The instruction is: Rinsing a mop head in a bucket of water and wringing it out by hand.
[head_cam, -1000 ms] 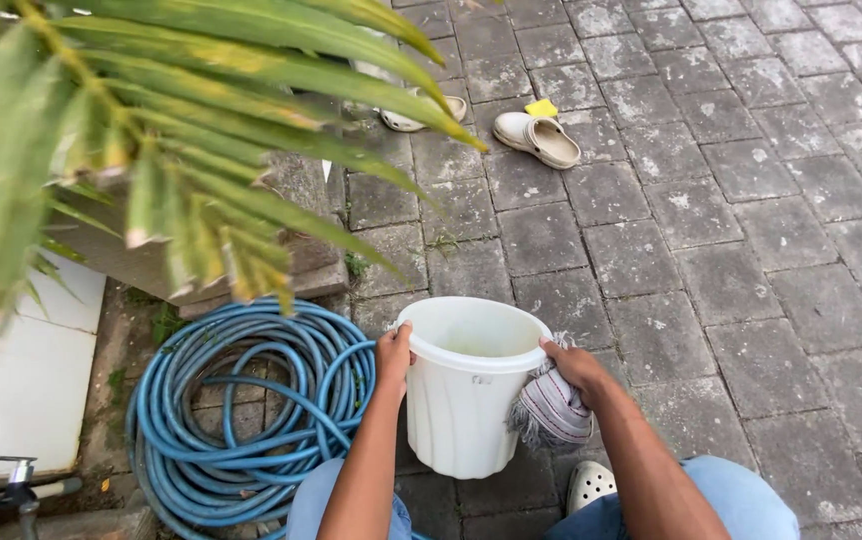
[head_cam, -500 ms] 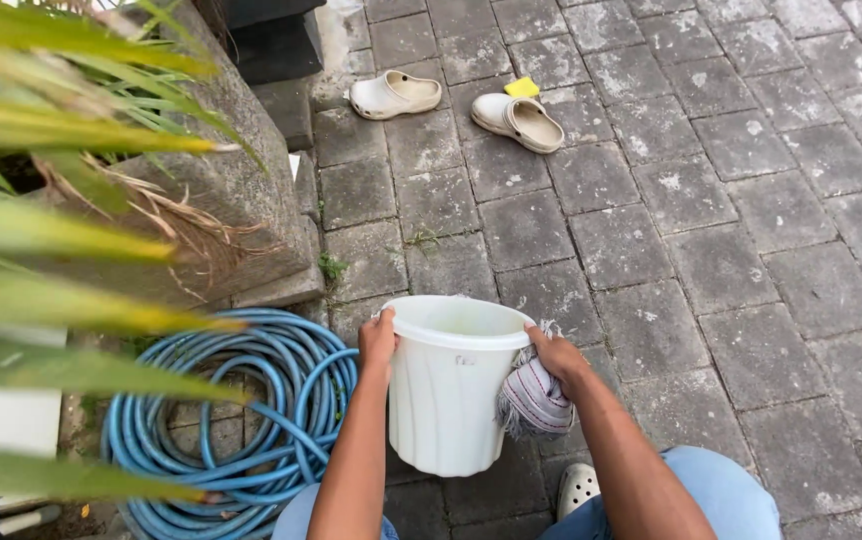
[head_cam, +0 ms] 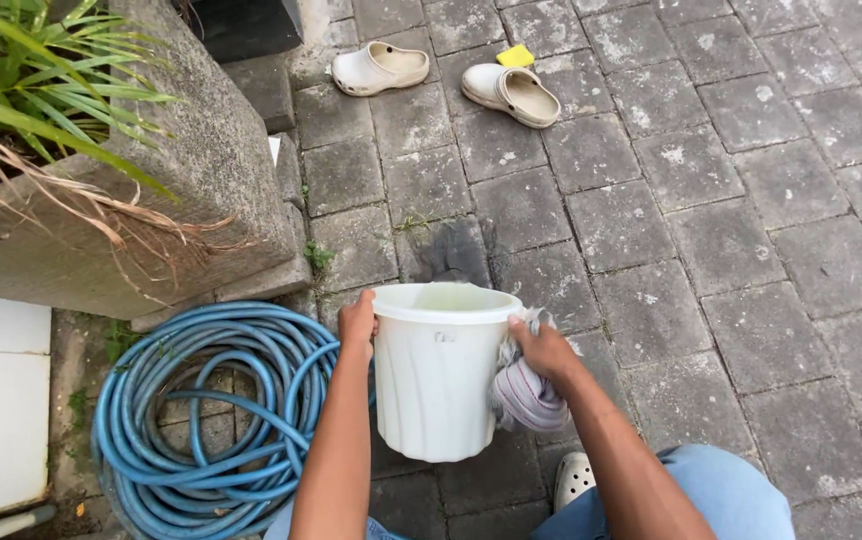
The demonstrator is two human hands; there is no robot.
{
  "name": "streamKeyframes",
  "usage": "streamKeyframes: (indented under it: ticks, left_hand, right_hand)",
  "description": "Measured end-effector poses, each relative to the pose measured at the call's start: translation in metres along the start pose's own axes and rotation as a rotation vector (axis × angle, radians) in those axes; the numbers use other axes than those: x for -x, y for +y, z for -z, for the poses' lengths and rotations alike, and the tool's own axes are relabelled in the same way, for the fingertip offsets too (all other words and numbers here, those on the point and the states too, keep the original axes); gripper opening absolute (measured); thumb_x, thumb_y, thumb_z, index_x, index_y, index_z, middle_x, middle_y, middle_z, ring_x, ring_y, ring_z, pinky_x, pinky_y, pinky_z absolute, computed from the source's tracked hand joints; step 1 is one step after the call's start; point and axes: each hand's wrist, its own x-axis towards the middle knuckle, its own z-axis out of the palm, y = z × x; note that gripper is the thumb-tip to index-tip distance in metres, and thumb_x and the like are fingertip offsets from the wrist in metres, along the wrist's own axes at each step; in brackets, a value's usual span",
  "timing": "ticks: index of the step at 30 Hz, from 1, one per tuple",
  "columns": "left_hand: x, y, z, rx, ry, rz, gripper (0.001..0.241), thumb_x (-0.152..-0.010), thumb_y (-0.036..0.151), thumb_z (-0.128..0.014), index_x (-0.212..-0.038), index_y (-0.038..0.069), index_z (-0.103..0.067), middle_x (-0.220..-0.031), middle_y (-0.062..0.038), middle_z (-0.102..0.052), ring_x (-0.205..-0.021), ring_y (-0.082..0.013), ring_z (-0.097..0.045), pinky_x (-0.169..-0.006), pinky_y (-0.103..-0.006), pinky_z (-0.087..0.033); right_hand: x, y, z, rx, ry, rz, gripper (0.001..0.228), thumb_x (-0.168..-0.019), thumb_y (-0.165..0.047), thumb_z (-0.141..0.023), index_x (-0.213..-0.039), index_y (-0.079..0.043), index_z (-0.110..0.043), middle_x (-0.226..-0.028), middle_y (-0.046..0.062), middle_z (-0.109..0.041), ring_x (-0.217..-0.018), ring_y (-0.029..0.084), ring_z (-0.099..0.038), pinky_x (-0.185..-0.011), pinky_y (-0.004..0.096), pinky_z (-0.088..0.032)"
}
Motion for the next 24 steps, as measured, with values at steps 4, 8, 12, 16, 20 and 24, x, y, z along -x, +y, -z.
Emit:
streamKeyframes:
  ticks: [4,8,12,16,20,24]
  left_hand:
    - [0.016,0.023,0.003,-0.074,0.073,0.049,0.048,-0.093,0.04,-0.065,-0.073,-0.004,-0.063,-0.06,-0.011,-0.058,-0.049,-0.0208,-0.053,-0.047,-0.0386,-0.042]
    - [-0.009,-0.002,0.009,-0.419,0.308,-0.265,0.051,-0.1,0.045,-0.065,-0.088,-0.005,-0.067,-0.087,-0.021,-0.063,-0.077,-0.033,-0.058,-0.069,-0.0475,-0.046]
    - [0.099,0.072,0.0,-0.638,0.294,-0.858,0.042,-0.098,0.044,-0.062,-0.118,0.008,-0.07,-0.12,-0.019,-0.063,-0.117,-0.0329,-0.056,-0.103,-0.05,-0.041]
    - [0.16,0.09,-0.027,-0.883,-0.151,-1.309,0.062,-0.079,0.056,-0.072,-0.117,0.007,-0.071,-0.109,-0.014,-0.069,-0.111,-0.029,-0.061,-0.106,-0.0556,-0.033]
    - [0.129,0.08,-0.048,-0.99,-0.245,-1.255,0.06,-0.084,0.065,-0.072,-0.098,0.007,-0.072,-0.097,-0.012,-0.075,-0.097,-0.0294,-0.069,-0.098,-0.0491,-0.046]
    - [0.094,0.076,-0.042,-1.04,-0.164,-1.24,0.064,-0.082,0.073,-0.071,-0.085,0.009,-0.075,-0.08,-0.011,-0.074,-0.072,-0.032,-0.072,-0.067,-0.0461,-0.054]
  right_hand:
    - [0.055,-0.033,0.017,0.586,-0.196,0.073,0.088,-0.09,-0.07,-0.053,-0.145,-0.001,-0.051,-0.14,0.028,-0.06,-0.133,0.039,-0.059,-0.113,0.045,-0.045]
    - [0.086,-0.029,0.024,0.761,-0.309,0.126,0.082,-0.087,-0.069,-0.058,-0.139,-0.006,-0.056,-0.138,0.023,-0.063,-0.13,0.037,-0.06,-0.111,0.044,-0.047]
    - [0.098,-0.011,0.02,0.791,-0.346,0.18,0.079,-0.087,-0.066,-0.061,-0.135,-0.003,-0.057,-0.134,0.024,-0.063,-0.127,0.038,-0.061,-0.108,0.045,-0.048]
    - [0.104,0.006,0.015,0.781,-0.368,0.163,0.076,-0.087,-0.063,-0.064,-0.134,-0.004,-0.058,-0.131,0.025,-0.065,-0.125,0.039,-0.063,-0.106,0.045,-0.049]
    - [0.117,-0.01,0.019,0.855,-0.365,0.121,0.076,-0.089,-0.065,-0.063,-0.132,-0.002,-0.059,-0.131,0.024,-0.065,-0.125,0.038,-0.063,-0.106,0.045,-0.05]
    - [0.139,-0.014,0.02,0.804,-0.385,0.139,0.068,-0.086,-0.061,-0.066,-0.13,-0.008,-0.062,-0.127,0.022,-0.067,-0.122,0.037,-0.064,-0.105,0.045,-0.05]
